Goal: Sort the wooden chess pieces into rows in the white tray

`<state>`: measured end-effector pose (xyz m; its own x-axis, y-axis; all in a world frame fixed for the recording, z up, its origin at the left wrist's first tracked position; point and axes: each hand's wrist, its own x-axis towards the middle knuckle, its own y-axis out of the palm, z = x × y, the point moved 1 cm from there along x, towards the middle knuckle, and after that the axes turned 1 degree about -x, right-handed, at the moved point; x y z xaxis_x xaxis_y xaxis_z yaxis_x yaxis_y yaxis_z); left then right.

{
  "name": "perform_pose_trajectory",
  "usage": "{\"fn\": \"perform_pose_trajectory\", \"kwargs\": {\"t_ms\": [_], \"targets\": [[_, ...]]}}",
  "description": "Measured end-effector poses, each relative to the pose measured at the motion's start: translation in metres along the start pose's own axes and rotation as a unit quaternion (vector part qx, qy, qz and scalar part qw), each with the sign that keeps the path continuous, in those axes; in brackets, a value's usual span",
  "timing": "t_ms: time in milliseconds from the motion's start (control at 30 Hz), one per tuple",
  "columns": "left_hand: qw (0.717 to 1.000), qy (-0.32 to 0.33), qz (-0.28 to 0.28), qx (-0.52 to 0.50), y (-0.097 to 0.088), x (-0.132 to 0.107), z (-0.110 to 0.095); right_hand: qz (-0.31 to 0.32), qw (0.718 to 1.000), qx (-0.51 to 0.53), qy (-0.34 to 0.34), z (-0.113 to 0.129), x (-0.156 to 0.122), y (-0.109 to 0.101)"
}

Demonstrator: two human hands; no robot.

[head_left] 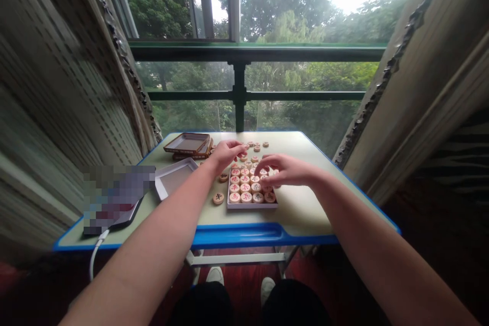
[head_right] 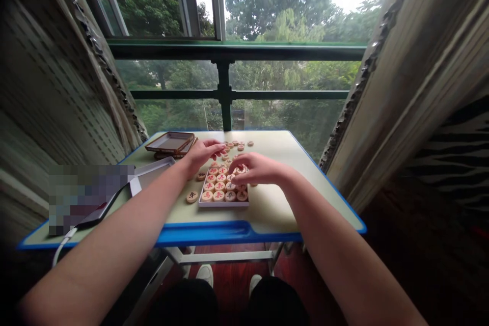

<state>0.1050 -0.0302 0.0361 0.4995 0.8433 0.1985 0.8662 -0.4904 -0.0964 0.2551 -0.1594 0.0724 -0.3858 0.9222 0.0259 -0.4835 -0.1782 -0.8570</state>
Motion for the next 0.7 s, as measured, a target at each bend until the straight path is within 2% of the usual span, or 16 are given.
{"fn": "perform_pose_trajectory", "kwargs": {"t_ms": [67,167,267,400,600,700], "targets": [[0.997,0.028,-0.053,0.042,-0.004,0.005,0.005,-0.021,0.999,-0.008,0.025,-0.003,-0.002,-0.002],[0.986,0.071,-0.097,0.119,-0.009,0.011,0.014,0.013,0.997,-0.038,0.067,-0.006,-0.004,0.002],[0.975,0.086,-0.075,0.189,-0.011,0.013,0.021,0.06,0.992,-0.053,0.098,-0.008,-0.004,0.009],[0.958,0.105,-0.04,0.263,-0.011,0.011,0.022,0.076,0.991,-0.056,0.099,-0.008,-0.002,0.015],[0.884,0.15,-0.076,0.436,-0.016,0.01,0.017,0.064,0.991,-0.075,0.089,-0.006,-0.002,0.015],[0.863,0.143,-0.069,0.48,-0.017,0.009,0.015,0.061,0.992,-0.072,0.088,-0.008,0.0,0.016]]}}
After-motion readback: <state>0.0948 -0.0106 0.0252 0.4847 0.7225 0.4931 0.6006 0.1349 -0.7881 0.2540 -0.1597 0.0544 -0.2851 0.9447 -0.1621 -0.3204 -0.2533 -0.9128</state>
